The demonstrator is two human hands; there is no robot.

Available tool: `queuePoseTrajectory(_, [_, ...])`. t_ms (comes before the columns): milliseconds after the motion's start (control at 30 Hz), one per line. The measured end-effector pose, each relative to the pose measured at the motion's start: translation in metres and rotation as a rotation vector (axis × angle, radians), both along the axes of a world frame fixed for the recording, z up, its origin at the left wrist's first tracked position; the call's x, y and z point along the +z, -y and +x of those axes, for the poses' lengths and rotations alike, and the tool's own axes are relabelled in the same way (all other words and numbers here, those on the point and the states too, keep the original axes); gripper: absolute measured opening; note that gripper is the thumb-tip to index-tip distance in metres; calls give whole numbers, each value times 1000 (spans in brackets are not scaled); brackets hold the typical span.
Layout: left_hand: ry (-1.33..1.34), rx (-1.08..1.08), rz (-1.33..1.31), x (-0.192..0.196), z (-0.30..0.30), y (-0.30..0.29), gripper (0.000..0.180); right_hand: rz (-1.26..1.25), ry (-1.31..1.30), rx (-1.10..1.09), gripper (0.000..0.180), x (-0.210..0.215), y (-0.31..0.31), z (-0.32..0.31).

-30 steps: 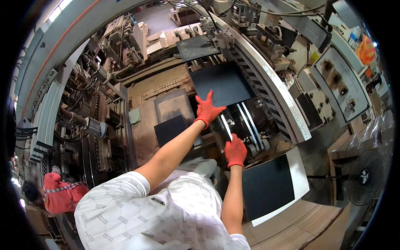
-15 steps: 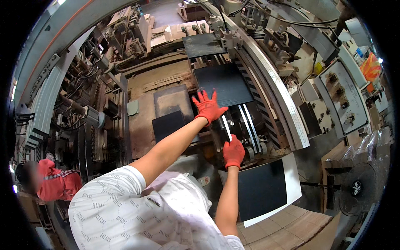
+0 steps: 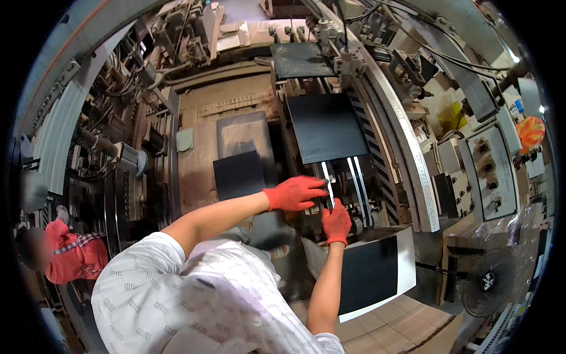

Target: The person picks up dark rectangular panels from a cardboard box and places them onto a machine conveyor. The person repeatedly moves panels from the box to the machine and stacks them on a nearby surface.

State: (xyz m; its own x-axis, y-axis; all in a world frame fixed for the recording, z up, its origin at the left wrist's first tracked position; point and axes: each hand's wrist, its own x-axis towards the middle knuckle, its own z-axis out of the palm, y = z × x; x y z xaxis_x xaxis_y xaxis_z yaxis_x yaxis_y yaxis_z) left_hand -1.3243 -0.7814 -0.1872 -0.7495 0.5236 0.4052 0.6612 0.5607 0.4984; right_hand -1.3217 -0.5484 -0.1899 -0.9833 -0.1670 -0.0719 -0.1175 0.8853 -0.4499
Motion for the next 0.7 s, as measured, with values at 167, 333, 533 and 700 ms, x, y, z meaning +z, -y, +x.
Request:
queuePoseTrajectory(167, [838, 22, -398, -126, 101, 92, 51, 31, -9, 91, 40, -18, -7, -19])
queuePoseTrajectory(333, [1645, 771, -518, -248, 233, 223, 45, -86, 45, 101, 30, 9, 11, -14])
queuePoseTrajectory(533, [1528, 1102, -86, -324, 300, 270, 76, -91, 54, 107, 24, 12, 21, -14])
queuePoseTrajectory(700, [1343, 1460, 427, -378, 263, 258, 86, -106, 71, 84, 20, 0, 15, -11])
